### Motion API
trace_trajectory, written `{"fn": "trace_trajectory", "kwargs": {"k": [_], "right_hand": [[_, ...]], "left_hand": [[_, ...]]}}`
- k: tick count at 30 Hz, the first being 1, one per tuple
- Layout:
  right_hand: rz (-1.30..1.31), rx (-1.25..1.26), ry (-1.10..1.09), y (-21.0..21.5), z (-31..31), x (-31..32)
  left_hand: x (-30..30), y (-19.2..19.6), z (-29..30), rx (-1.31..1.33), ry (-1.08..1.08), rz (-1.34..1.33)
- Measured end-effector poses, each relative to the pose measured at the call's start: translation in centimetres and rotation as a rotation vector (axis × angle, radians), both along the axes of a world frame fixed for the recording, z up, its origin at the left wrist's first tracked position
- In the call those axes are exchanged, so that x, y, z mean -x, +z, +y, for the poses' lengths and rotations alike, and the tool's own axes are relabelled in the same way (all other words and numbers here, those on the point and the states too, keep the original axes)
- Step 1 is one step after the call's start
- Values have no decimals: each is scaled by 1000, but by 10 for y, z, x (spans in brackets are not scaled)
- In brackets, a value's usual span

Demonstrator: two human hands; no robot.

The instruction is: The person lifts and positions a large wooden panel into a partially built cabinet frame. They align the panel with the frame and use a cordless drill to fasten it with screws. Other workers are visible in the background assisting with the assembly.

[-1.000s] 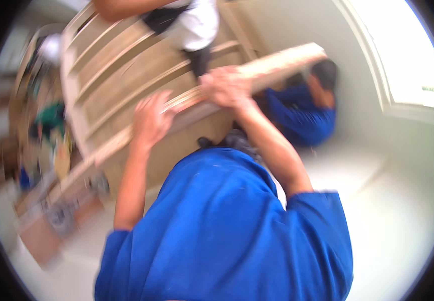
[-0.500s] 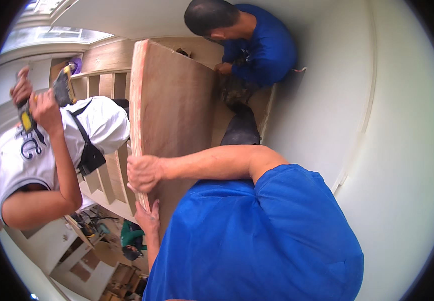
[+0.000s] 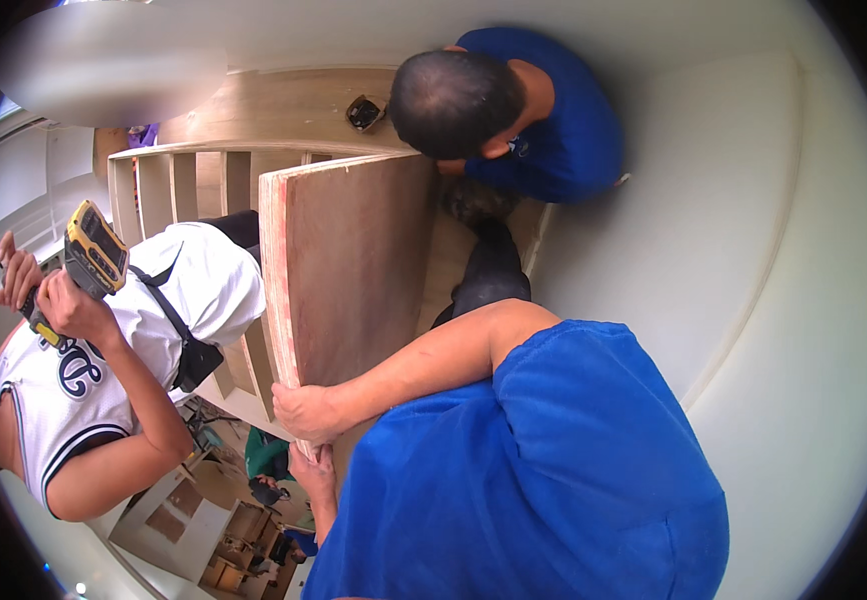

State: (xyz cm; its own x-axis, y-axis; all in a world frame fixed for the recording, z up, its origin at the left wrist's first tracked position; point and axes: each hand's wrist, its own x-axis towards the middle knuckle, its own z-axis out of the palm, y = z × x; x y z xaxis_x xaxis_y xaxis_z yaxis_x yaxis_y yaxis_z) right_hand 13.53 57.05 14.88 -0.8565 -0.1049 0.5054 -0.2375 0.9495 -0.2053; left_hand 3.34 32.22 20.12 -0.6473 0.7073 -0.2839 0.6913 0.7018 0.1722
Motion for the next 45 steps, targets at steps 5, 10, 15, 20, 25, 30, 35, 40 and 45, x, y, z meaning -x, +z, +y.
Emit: {"fn": "trace_trajectory", "kwargs": {"k": [5,10,15,20,25,30,35,40,45], "right_hand": [[-377,5,55,26,44,10],[-236,-38,226,9,69,5],[-124,-22,270,2,64,9],[-120,-42,327,0,72,-6],[-72,-88,214,4,81,0],[-104,-60,281,-3,88,-1],[-148,-65,296,6,89,-3],[-196,-101,292,5,79,1],[-225,-37,224,4,84,0]], "left_hand": [[-1,3,-2,40,40,18],[-5,9,-2,113,56,41],[-8,13,-1,104,192,-47],[-9,46,59,276,273,-316],[35,69,194,-357,154,-419],[73,18,310,-1013,334,-753],[137,-14,377,-1495,240,-1157],[187,-51,385,-1670,342,-1213],[160,-19,421,-1753,213,-1238]]}}
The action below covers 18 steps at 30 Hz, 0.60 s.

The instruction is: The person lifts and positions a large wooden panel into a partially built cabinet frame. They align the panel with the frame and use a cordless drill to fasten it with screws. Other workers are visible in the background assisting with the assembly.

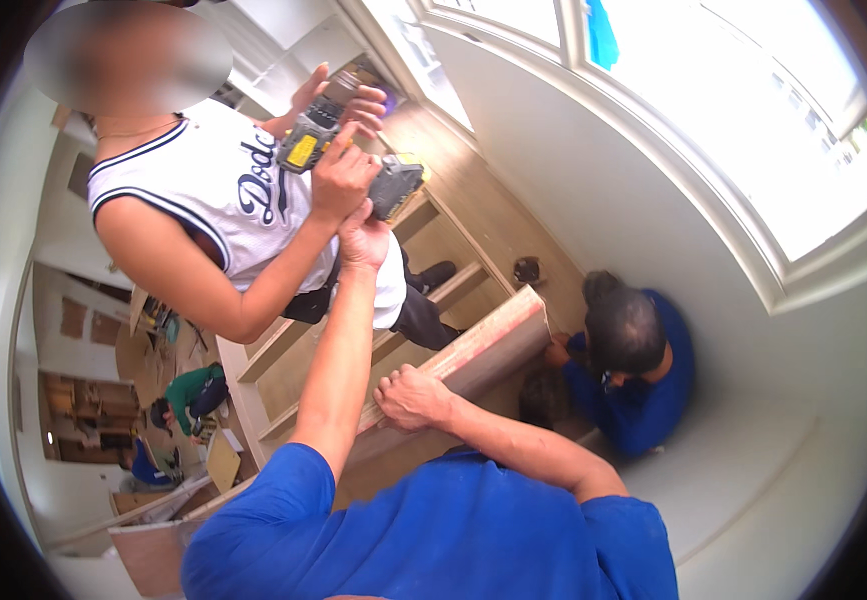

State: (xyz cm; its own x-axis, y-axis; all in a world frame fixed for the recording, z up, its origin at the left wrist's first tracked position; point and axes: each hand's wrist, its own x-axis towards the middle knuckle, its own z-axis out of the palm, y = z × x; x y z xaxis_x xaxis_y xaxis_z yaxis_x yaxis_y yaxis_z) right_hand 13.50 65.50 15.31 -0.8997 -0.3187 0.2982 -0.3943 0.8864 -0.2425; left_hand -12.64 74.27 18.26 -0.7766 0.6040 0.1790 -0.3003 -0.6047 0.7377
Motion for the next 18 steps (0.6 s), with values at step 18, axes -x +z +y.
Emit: {"fn": "trace_trajectory", "kwargs": {"k": [18], "right_hand": [[-30,26,2,-12,-20,6]], "left_hand": [[-71,46,-76,201,-726,130]]}}
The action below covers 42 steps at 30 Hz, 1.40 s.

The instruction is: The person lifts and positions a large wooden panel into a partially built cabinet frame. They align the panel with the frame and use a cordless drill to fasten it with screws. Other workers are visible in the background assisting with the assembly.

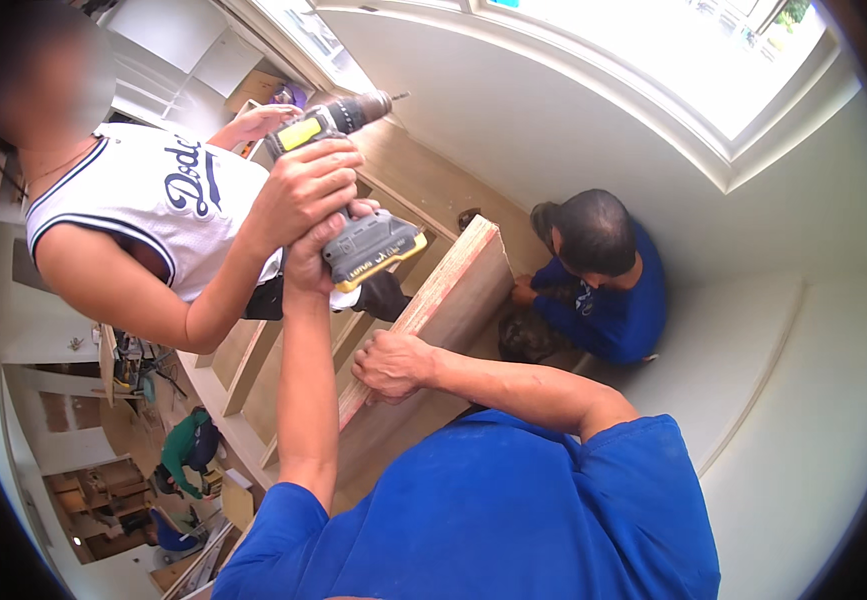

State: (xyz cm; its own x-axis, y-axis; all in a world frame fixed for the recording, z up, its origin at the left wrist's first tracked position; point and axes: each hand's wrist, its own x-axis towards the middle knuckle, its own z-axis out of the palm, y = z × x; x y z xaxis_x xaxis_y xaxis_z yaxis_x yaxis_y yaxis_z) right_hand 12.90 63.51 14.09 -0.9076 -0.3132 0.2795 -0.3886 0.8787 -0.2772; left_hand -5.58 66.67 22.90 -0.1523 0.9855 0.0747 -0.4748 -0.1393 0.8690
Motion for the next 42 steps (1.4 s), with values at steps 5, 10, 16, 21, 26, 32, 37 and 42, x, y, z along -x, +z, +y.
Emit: {"fn": "trace_trajectory", "kwargs": {"k": [5,10,16,21,26,32,37,42], "right_hand": [[23,-25,18,-17,1,2],[-86,355,-174,18,34,-2],[-61,-11,-55,0,6,-7],[-37,-17,-59,6,6,-9],[-64,-16,-27,9,8,-6],[-74,-16,-29,8,8,-8],[-22,15,10,-1,6,-7],[104,-25,36,-25,9,-2]], "left_hand": [[-39,32,-47,-121,71,74],[-50,41,-125,-461,64,666],[-104,37,-282,-270,341,100],[-146,34,-375,80,759,308],[-191,41,-418,188,1054,645],[-231,17,-416,666,1307,521],[-237,-39,-394,897,1355,994],[-203,-37,-343,1075,1326,1252]]}}
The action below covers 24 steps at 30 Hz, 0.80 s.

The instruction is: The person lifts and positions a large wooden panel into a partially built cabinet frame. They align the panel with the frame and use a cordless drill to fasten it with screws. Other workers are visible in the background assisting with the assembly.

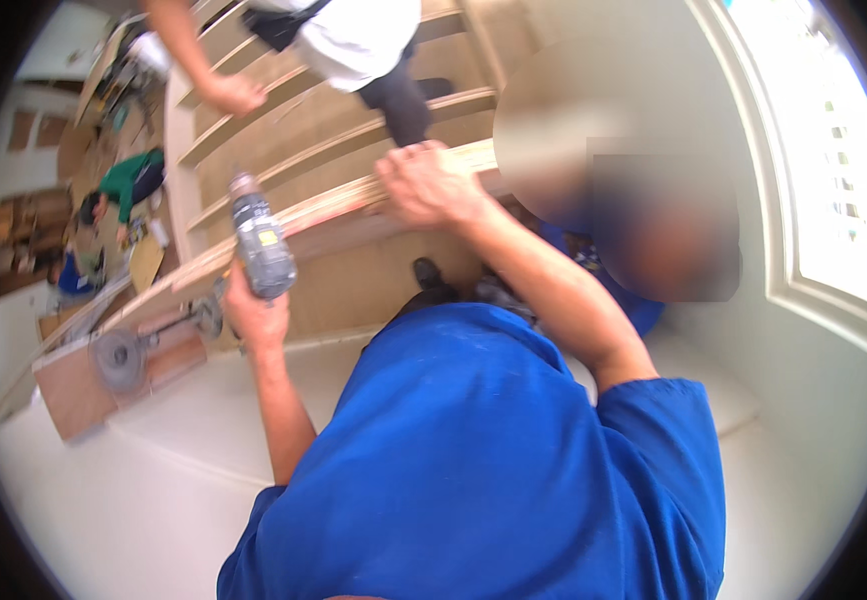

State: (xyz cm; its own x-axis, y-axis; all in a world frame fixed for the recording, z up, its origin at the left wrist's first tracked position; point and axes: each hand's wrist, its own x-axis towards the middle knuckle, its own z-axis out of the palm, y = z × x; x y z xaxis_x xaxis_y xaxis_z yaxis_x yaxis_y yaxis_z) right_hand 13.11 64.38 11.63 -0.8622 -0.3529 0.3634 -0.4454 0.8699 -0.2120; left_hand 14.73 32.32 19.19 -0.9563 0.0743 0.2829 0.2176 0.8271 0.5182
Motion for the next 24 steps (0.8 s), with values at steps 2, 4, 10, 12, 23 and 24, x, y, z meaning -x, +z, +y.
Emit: {"fn": "trace_trajectory", "kwargs": {"k": [2,4,10,12,23,24], "right_hand": [[123,-6,-30,-5,-6,2],[81,-25,-36,3,-7,4],[49,9,-30,-1,-12,7],[66,38,-30,0,-14,7],[67,140,4,2,-26,13],[68,131,-9,3,-27,13]], "left_hand": [[10,4,19,56,59,-49],[26,12,40,94,129,-107],[56,-3,44,384,218,-103],[61,-2,41,415,178,-77],[79,-16,3,225,67,-65],[81,-14,2,251,68,-76]]}}
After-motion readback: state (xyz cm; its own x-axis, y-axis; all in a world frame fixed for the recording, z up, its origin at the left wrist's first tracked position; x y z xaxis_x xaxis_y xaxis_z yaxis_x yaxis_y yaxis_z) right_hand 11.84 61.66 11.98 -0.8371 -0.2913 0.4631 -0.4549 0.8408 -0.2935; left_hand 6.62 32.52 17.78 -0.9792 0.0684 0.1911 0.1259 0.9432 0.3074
